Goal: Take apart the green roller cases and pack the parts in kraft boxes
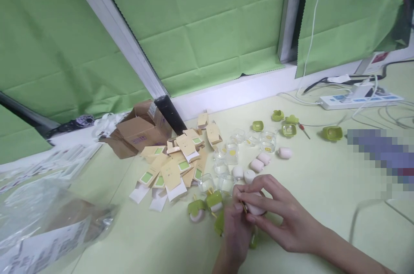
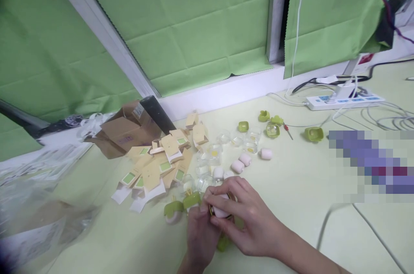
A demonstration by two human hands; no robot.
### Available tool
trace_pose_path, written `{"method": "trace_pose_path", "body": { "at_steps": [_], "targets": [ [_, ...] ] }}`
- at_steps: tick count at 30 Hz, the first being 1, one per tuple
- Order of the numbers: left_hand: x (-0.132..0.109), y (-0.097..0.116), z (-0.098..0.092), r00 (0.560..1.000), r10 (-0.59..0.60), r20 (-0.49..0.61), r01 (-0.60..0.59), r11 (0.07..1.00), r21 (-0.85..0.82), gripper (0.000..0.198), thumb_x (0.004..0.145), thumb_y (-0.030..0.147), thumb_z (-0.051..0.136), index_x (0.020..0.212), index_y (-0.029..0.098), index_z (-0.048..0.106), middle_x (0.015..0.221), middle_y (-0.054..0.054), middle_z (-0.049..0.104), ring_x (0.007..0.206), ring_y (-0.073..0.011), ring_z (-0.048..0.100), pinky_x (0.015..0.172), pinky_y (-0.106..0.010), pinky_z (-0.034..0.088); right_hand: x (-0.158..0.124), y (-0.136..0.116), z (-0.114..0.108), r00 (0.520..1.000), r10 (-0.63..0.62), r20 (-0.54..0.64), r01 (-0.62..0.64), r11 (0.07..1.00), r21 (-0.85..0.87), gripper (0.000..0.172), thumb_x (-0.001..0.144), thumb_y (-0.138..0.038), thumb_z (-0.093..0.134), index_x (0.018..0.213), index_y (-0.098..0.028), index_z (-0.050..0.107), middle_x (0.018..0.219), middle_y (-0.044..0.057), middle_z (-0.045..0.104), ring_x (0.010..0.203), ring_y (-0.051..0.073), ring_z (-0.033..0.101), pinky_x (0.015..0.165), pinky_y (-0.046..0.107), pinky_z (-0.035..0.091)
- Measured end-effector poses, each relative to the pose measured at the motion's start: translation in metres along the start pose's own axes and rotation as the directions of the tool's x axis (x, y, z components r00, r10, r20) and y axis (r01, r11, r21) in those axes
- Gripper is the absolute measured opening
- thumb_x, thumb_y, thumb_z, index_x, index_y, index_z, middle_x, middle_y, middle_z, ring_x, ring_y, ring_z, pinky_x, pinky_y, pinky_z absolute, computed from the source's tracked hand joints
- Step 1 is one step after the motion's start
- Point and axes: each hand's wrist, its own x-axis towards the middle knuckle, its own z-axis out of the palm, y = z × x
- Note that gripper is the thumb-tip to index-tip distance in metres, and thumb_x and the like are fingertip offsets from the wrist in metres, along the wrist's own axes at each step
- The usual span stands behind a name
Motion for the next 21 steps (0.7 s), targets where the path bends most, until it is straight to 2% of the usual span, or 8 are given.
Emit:
{"method": "trace_pose_path", "body": {
  "at_steps": [4, 8, 9, 12, 14, 16, 18, 21],
  "targets": [
    [-0.002, 0.003, 0.004, 1.0, 0.007, -0.019, -0.006, 1.0, 0.027, 0.028, 0.072, 0.044, 0.062, 0.085, 0.02, 0.063, 0.081, -0.001, 0.057, 0.081, -0.0177, 0.053, 0.074, -0.029, 0.043, 0.001, 0.001, -0.002, 0.998, 0.038, 0.055, -0.035, 0.999, -0.04, 0.049, 0.089, -0.016, 0.053, 0.132, -0.034, 0.042, 0.107, 0.005, 0.055, 0.097, 0.02, 0.051, 0.08, 0.038, 0.045],
    [-0.001, 0.002, 0.003, 1.0, -0.007, -0.03, 0.009, 0.998, 0.056, 0.043, 0.07, 0.051, 0.061, 0.1, 0.02, 0.059, 0.076, -0.002, 0.059, 0.071, -0.0178, 0.054, 0.063, -0.029, 0.043, 0.002, 0.002, -0.007, 0.988, 0.13, 0.086, -0.132, 0.991, 0.014, 0.075, 0.081, -0.028, 0.068, 0.141, -0.034, 0.024, 0.122, 0.005, 0.053, 0.112, 0.022, 0.049, 0.093, 0.038, 0.043],
    [0.002, 0.0, 0.001, 1.0, -0.016, -0.013, 0.017, 0.999, 0.048, 0.046, 0.07, 0.052, 0.06, 0.104, 0.021, 0.056, 0.074, -0.001, 0.059, 0.067, -0.0171, 0.054, 0.06, -0.028, 0.043, 0.002, 0.003, -0.009, 0.984, 0.144, 0.103, -0.148, 0.989, 0.03, 0.075, 0.08, -0.028, 0.069, 0.14, -0.034, 0.025, 0.125, 0.005, 0.053, 0.115, 0.022, 0.048, 0.095, 0.037, 0.042],
    [0.012, -0.006, -0.011, 0.997, -0.012, 0.077, 0.007, 0.998, 0.068, 0.053, 0.067, 0.054, 0.062, 0.109, 0.025, 0.048, 0.084, -0.002, 0.062, 0.066, -0.0178, 0.056, 0.052, -0.027, 0.041, -0.003, 0.008, -0.02, 0.976, 0.199, 0.088, -0.202, 0.979, 0.033, 0.051, 0.084, -0.026, 0.063, 0.128, -0.036, 0.039, 0.127, 0.001, 0.054, 0.119, 0.019, 0.048, 0.1, 0.034, 0.039],
    [0.019, -0.007, -0.021, 0.989, 0.067, 0.132, -0.098, 0.966, 0.238, 0.056, 0.065, 0.055, 0.063, 0.109, 0.026, 0.045, 0.099, -0.007, 0.062, 0.071, -0.0193, 0.057, 0.051, -0.027, 0.042, -0.009, 0.016, -0.029, 0.949, 0.313, -0.033, -0.312, 0.95, 0.009, 0.043, 0.085, -0.028, 0.06, 0.123, -0.033, 0.042, 0.125, 0.002, 0.053, 0.12, 0.02, 0.046, 0.1, 0.035, 0.039],
    [0.021, -0.006, -0.03, 0.959, 0.215, 0.186, -0.281, 0.805, 0.523, 0.05, 0.072, 0.051, 0.059, 0.112, 0.025, 0.045, 0.111, -0.01, 0.058, 0.08, -0.0204, 0.057, 0.059, -0.03, 0.046, -0.019, 0.026, -0.036, 0.886, 0.443, -0.136, -0.451, 0.891, -0.039, 0.038, 0.084, -0.028, 0.059, 0.119, -0.029, 0.044, 0.122, 0.005, 0.053, 0.118, 0.023, 0.048, 0.097, 0.037, 0.042],
    [0.017, -0.005, -0.036, 0.902, 0.319, 0.292, -0.421, 0.492, 0.762, 0.045, 0.076, 0.04, 0.055, 0.117, 0.024, 0.046, 0.118, -0.01, 0.055, 0.093, -0.0232, 0.055, 0.075, -0.036, 0.046, -0.03, 0.037, -0.039, 0.845, 0.519, -0.131, -0.533, 0.837, -0.123, 0.034, 0.08, -0.024, 0.06, 0.112, -0.026, 0.049, 0.114, 0.006, 0.055, 0.11, 0.024, 0.054, 0.091, 0.037, 0.045],
    [0.007, -0.014, -0.043, 0.824, 0.331, 0.461, -0.492, 0.013, 0.87, 0.044, 0.071, 0.033, 0.061, 0.114, 0.029, 0.053, 0.117, -0.007, 0.059, 0.105, -0.0287, 0.051, 0.087, -0.042, 0.042, -0.045, 0.054, -0.04, 0.83, 0.557, -0.043, -0.55, 0.801, -0.236, 0.035, 0.074, -0.021, 0.063, 0.108, -0.025, 0.054, 0.106, 0.004, 0.059, 0.099, 0.022, 0.059, 0.086, 0.035, 0.048]
  ]
}}
